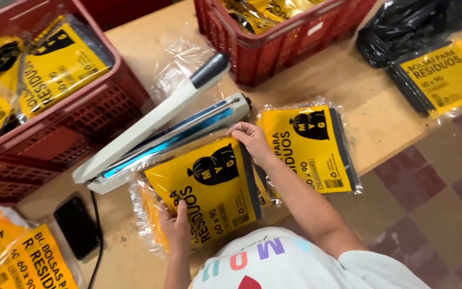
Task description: The person repeatedly places yellow plastic bags into a heat sealer, closes the lid to seal them, and then places the sealed packages into a red basket. The process is repeated continuously throughout the clip.
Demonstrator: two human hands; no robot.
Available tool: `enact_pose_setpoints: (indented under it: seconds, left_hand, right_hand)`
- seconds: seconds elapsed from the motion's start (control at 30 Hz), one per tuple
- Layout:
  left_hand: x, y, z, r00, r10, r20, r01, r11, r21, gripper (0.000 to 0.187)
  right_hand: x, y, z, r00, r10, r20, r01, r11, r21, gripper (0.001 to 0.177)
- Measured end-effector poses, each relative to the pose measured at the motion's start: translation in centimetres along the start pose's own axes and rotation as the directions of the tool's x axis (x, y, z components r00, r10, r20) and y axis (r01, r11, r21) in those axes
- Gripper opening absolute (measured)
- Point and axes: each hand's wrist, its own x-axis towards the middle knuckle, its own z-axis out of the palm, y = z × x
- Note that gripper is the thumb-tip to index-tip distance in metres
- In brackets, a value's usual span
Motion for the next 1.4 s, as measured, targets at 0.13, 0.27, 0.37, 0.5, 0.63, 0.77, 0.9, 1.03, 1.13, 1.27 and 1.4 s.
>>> enact_pose_setpoints:
  seconds: [0.13,0.27,0.37,0.5,0.63,0.77,0.9,1.03,1.13,1.27,1.4]
  left_hand:
    - [-0.2,-0.8,1.7,0.997,0.033,0.076,-0.035,0.999,0.016,0.030]
    - [-0.1,-2.1,4.3,0.980,0.119,0.160,-0.121,0.993,0.002,0.008]
    - [-0.7,-2.3,7.6,0.966,0.113,0.231,-0.098,0.992,-0.074,0.009]
    - [-0.4,-0.8,13.3,0.939,0.100,0.328,-0.038,0.981,-0.190,0.008]
    - [-0.3,2.0,19.9,0.931,-0.006,0.365,-0.008,0.999,0.036,0.055]
    - [2.1,-2.3,23.3,0.870,0.059,0.490,-0.178,0.964,0.199,0.040]
    - [-0.9,-1.3,23.9,0.835,-0.062,0.546,-0.260,0.831,0.492,0.068]
    - [-3.5,2.3,23.9,0.863,-0.159,0.480,-0.119,0.859,0.499,0.069]
    - [-3.2,3.8,25.5,0.798,-0.508,0.325,0.374,0.840,0.393,0.062]
    - [0.5,0.3,29.3,0.823,-0.442,0.356,0.182,0.800,0.572,0.053]
    - [0.8,1.7,30.7,0.848,-0.266,0.458,-0.299,0.474,0.828,0.046]
  right_hand:
    - [-2.6,-0.1,-2.5,0.994,-0.078,-0.072,0.079,0.997,0.014,0.015]
    - [-5.8,-0.7,-5.8,0.967,-0.150,-0.205,0.166,0.984,0.066,0.022]
    - [-6.7,0.6,-11.3,0.972,-0.154,-0.177,0.180,0.974,0.139,0.025]
    - [-10.3,-1.3,-14.1,0.904,0.390,-0.177,-0.396,0.918,0.001,0.063]
    - [-11.5,2.0,-17.5,0.883,0.244,-0.400,-0.240,0.969,0.062,0.046]
    - [-9.0,1.6,-21.9,0.855,-0.051,-0.516,-0.057,0.980,-0.191,0.057]
    - [-3.7,3.7,-29.7,0.856,-0.220,-0.467,-0.109,0.808,-0.579,0.052]
    - [-5.2,-2.4,-27.0,0.835,0.093,-0.543,-0.487,0.586,-0.648,0.087]
    - [-6.7,-3.9,-25.1,0.771,0.263,-0.580,-0.580,0.668,-0.467,0.084]
    - [-6.9,-1.9,-25.7,0.787,0.383,-0.484,-0.544,0.801,-0.251,0.041]
    - [-8.6,1.6,-27.4,0.840,0.430,-0.332,-0.489,0.865,-0.117,0.042]
